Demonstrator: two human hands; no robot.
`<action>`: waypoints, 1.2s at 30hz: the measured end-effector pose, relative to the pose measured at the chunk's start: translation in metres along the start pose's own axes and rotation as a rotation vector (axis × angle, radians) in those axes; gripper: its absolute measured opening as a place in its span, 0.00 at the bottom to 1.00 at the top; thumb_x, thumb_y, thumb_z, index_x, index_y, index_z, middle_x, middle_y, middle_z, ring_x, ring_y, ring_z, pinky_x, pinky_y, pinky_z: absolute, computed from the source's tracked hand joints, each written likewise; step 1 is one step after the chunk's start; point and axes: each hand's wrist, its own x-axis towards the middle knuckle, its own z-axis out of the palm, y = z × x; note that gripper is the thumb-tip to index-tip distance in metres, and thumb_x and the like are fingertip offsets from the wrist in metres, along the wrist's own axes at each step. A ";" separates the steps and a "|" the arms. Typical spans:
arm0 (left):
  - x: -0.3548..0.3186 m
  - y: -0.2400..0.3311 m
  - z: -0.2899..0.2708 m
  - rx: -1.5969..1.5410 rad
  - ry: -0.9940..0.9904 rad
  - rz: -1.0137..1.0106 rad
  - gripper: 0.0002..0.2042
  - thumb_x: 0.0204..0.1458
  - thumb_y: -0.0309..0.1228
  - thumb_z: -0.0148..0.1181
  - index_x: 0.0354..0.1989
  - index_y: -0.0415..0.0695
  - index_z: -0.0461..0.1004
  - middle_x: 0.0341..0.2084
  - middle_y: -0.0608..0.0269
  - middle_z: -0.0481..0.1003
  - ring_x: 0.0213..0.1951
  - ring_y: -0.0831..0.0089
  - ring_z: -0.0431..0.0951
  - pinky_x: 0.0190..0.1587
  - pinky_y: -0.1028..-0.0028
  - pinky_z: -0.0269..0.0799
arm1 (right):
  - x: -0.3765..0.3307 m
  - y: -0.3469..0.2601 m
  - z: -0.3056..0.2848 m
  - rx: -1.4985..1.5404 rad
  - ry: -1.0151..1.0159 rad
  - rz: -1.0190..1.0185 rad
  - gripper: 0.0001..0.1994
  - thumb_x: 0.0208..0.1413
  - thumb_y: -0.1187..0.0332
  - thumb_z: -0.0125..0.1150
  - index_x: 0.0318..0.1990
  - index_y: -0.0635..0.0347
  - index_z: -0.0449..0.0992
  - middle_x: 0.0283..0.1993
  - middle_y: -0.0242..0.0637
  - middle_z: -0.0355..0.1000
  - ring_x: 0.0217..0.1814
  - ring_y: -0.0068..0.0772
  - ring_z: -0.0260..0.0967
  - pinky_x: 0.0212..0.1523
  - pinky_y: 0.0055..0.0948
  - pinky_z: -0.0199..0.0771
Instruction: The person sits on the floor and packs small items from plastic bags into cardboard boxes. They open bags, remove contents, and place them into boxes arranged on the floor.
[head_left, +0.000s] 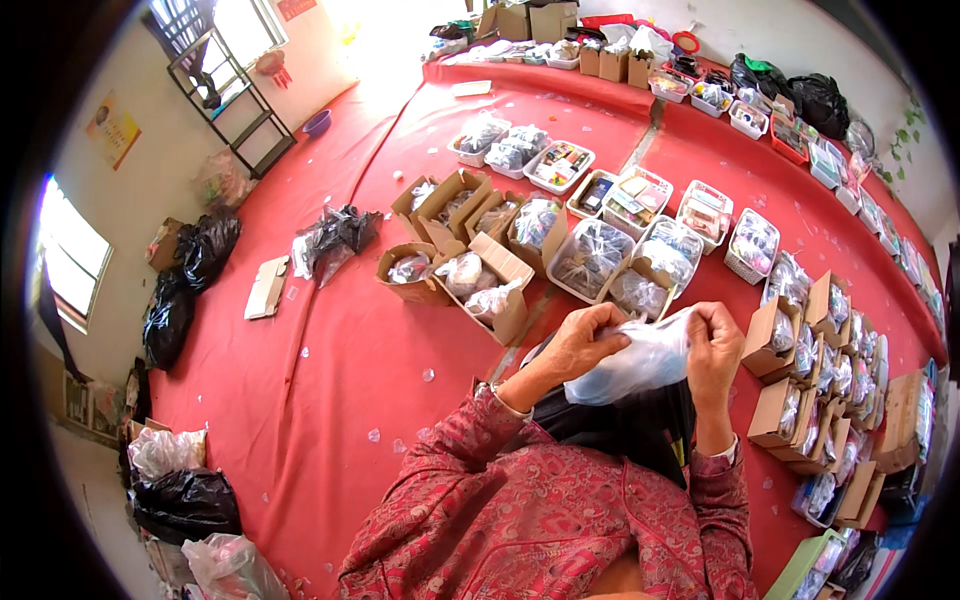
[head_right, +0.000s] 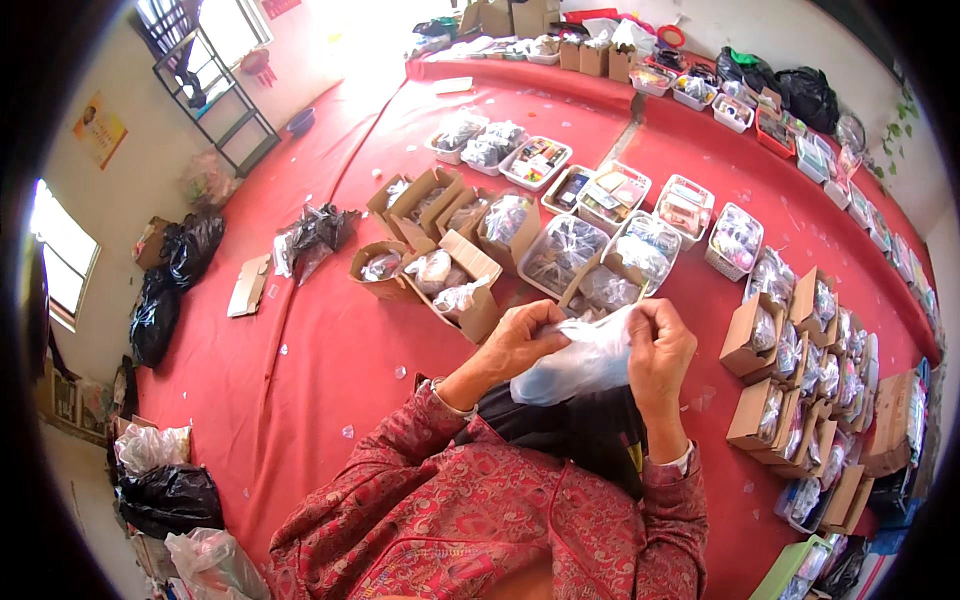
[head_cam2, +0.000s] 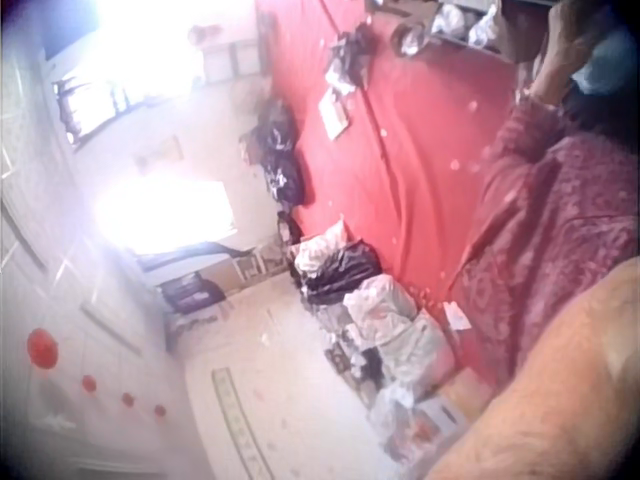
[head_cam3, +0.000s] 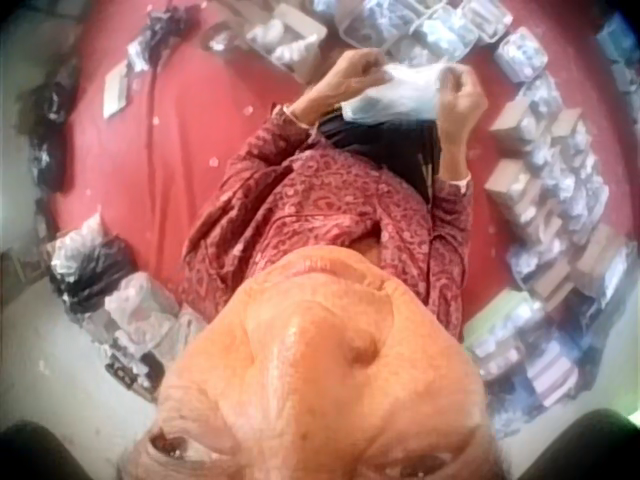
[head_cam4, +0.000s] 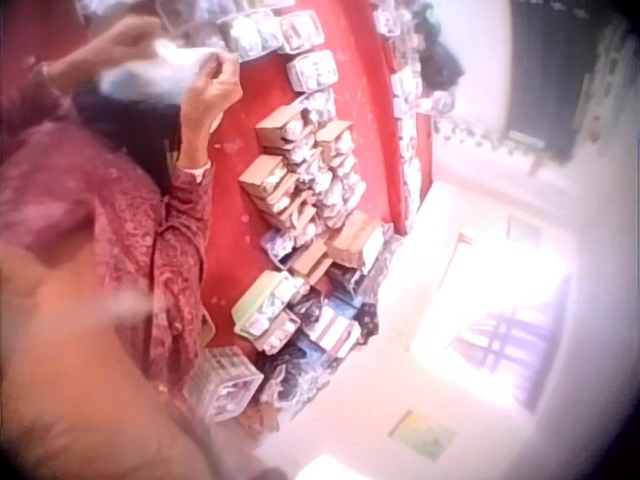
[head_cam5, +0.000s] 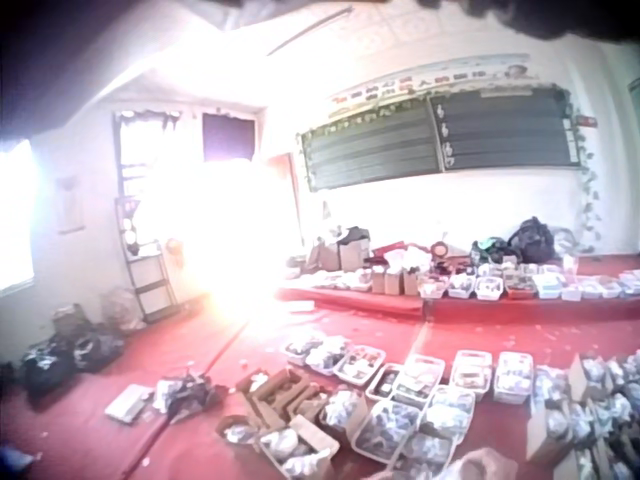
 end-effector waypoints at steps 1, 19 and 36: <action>0.001 0.007 -0.002 0.069 0.023 0.019 0.06 0.46 0.25 0.60 0.29 0.38 0.69 0.20 0.74 0.66 0.25 0.87 0.62 0.26 0.82 0.60 | 0.002 0.001 -0.001 0.086 0.015 0.036 0.06 0.54 0.74 0.55 0.26 0.65 0.71 0.19 0.24 0.63 0.22 0.12 0.57 0.22 0.17 0.58; -0.009 -0.014 0.008 -0.685 0.086 -0.059 0.03 0.53 0.26 0.56 0.33 0.42 0.69 0.34 0.66 0.74 0.36 0.80 0.72 0.42 0.79 0.67 | -0.012 -0.004 -0.015 -0.087 -0.476 -0.295 0.05 0.50 0.71 0.55 0.34 0.62 0.73 0.28 0.38 0.70 0.26 0.35 0.70 0.25 0.31 0.67; -0.022 0.022 -0.006 -0.202 0.023 0.223 0.05 0.41 0.20 0.59 0.25 0.38 0.68 0.32 0.56 0.71 0.35 0.73 0.70 0.40 0.74 0.65 | -0.018 0.015 -0.044 -0.218 -0.298 -0.224 0.05 0.45 0.75 0.62 0.32 0.61 0.74 0.34 0.38 0.70 0.34 0.41 0.70 0.35 0.32 0.70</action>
